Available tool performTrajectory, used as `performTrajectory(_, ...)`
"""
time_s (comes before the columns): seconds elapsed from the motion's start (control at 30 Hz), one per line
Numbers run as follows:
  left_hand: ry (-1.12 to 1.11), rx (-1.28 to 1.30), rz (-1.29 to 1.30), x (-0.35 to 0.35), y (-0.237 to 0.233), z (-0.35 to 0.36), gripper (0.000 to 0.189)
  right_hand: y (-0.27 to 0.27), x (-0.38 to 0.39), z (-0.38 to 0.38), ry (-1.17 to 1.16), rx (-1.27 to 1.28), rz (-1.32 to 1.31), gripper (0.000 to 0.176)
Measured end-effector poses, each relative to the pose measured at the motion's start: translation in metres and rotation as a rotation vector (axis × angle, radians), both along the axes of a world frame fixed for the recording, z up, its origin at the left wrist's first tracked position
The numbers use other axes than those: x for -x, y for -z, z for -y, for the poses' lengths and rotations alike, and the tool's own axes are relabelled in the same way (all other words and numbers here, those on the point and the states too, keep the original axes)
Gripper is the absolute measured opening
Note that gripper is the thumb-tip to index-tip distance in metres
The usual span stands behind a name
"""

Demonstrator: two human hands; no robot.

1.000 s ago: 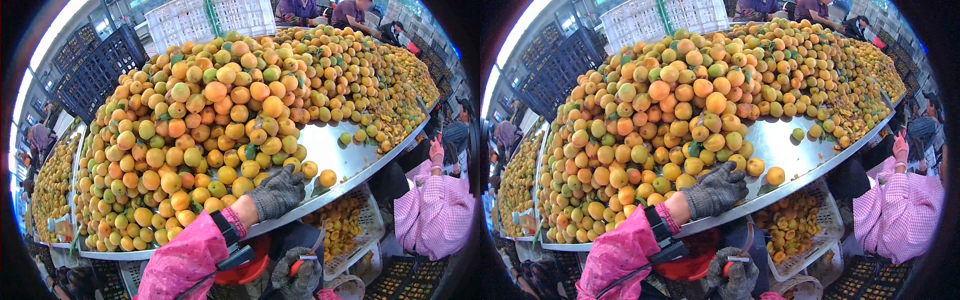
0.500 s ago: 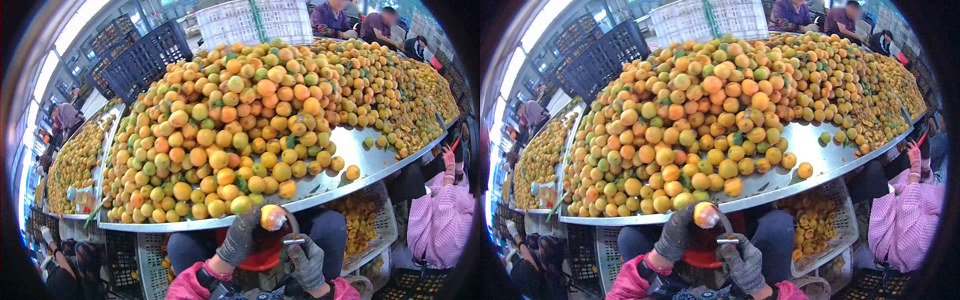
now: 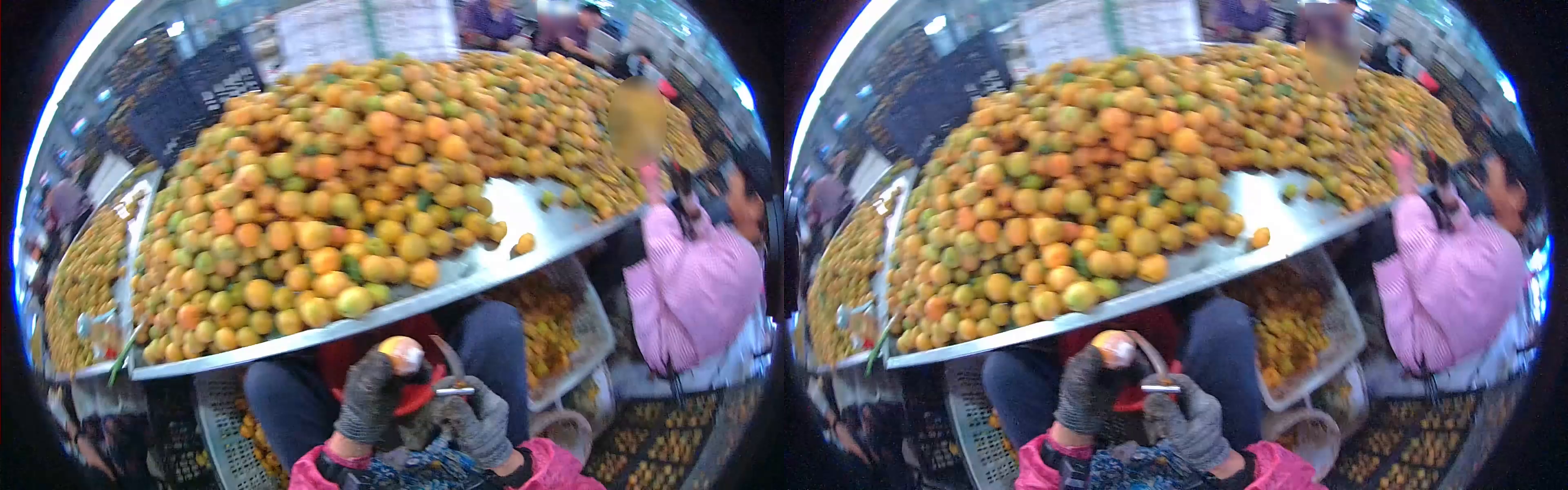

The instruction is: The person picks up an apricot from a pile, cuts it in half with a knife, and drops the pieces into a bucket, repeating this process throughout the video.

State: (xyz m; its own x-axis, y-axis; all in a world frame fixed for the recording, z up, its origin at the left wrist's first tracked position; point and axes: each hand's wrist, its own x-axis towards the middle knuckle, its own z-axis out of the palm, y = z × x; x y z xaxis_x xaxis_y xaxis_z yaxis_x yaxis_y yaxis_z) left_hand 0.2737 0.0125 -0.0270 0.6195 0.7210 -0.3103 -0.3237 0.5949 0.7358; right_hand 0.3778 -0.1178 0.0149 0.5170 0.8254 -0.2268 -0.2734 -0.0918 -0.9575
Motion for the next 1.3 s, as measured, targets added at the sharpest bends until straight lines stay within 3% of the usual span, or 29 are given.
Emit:
performTrajectory(0.03, 0.02, 0.059, 0.025, -0.004, -0.011, -0.001, 0.025, -0.004, 0.001, 0.008, 0.001, 0.007, -0.024, 0.023)
performTrajectory(0.07, 0.132, -0.563, -0.294, -0.008, -0.012, -0.002, 0.024, -0.01, 0.004, 0.016, 0.011, -0.054, -0.046, 0.025)
performTrajectory(0.1, 0.242, -0.768, -0.42, -0.015, -0.006, 0.004, 0.023, -0.022, 0.004, 0.025, -0.03, -0.042, -0.15, 0.026)
performTrajectory(0.17, 0.405, -1.221, -0.652, -0.03, 0.005, 0.018, 0.021, -0.032, 0.009, 0.043, -0.013, -0.065, -0.056, 0.029)
performTrajectory(0.2, 0.372, -0.819, -0.344, -0.047, 0.001, 0.036, 0.019, -0.04, 0.007, 0.05, -0.031, -0.033, 0.067, 0.031)
performTrajectory(0.27, 0.469, -0.154, -0.046, -0.064, 0.001, 0.064, 0.019, -0.046, 0.012, 0.059, 0.043, -0.089, 0.083, 0.033)
performTrajectory(0.37, 0.666, 0.244, 0.057, -0.072, 0.014, 0.108, 0.02, -0.054, 0.017, 0.071, 0.106, -0.162, 0.11, 0.031)
performTrajectory(0.43, 0.741, 0.409, 0.076, -0.077, 0.021, 0.127, 0.02, -0.046, 0.024, 0.072, 0.194, -0.312, -0.098, 0.027)
performTrajectory(0.47, 0.765, 0.452, 0.08, -0.078, 0.022, 0.134, 0.02, -0.063, 0.016, 0.069, 0.125, -0.29, -0.1, 0.028)
performTrajectory(0.5, 0.777, 0.482, 0.083, -0.079, 0.023, 0.138, 0.02, -0.055, 0.018, 0.062, 0.214, -0.441, -0.086, 0.029)
performTrajectory(0.67, 0.776, 0.451, 0.095, -0.105, 0.02, 0.129, 0.02, -0.072, -0.009, 0.059, 0.231, -0.264, -0.128, 0.029)
performTrajectory(0.7, 0.741, 0.365, 0.083, -0.111, 0.018, 0.119, 0.021, -0.055, -0.015, 0.063, 0.215, -0.271, -0.129, 0.029)
performTrajectory(0.77, 0.646, -0.001, 0.026, -0.122, 0.006, 0.085, 0.021, -0.043, -0.031, 0.045, 0.366, -0.19, 0.142, 0.032)
performTrajectory(0.83, 0.502, -0.754, -0.152, -0.117, -0.011, 0.044, 0.025, -0.058, -0.059, 0.041, 0.277, -0.153, -0.202, 0.021)
performTrajectory(0.9, 0.33, -0.466, -0.212, -0.105, -0.054, 0.013, 0.015, -0.051, -0.083, 0.02, 0.302, 0.008, -0.09, 0.022)
performTrajectory(1.0, 0.166, -1.026, -0.431, -0.09, -0.037, -0.039, 0.014, -0.044, -0.096, 0.005, 0.265, 0.036, -0.191, 0.014)
performTrajectory(1.1, 0.045, -1.328, -0.596, -0.088, -0.025, -0.08, 0.015, -0.034, -0.091, -0.014, 0.256, 0.062, -0.153, 0.02)
performTrajectory(1.13, 0.036, -1.329, -0.604, -0.09, -0.027, -0.092, 0.015, -0.031, -0.086, -0.02, 0.304, 0.073, 0.001, 0.018)
performTrajectory(1.2, -0.012, -1.625, -0.792, -0.099, -0.036, -0.114, 0.021, -0.043, -0.079, -0.032, 0.259, 0.047, -0.108, 0.021)
performTrajectory(1.23, -0.016, -1.625, -0.802, -0.106, -0.041, -0.126, 0.021, -0.046, -0.076, -0.038, 0.226, 0.023, -0.217, 0.025)
performTrajectory(1.3, 0.06, -1.726, -0.972, -0.128, -0.046, -0.152, 0.032, -0.034, -0.071, -0.05, 0.229, -0.018, -0.127, 0.019)
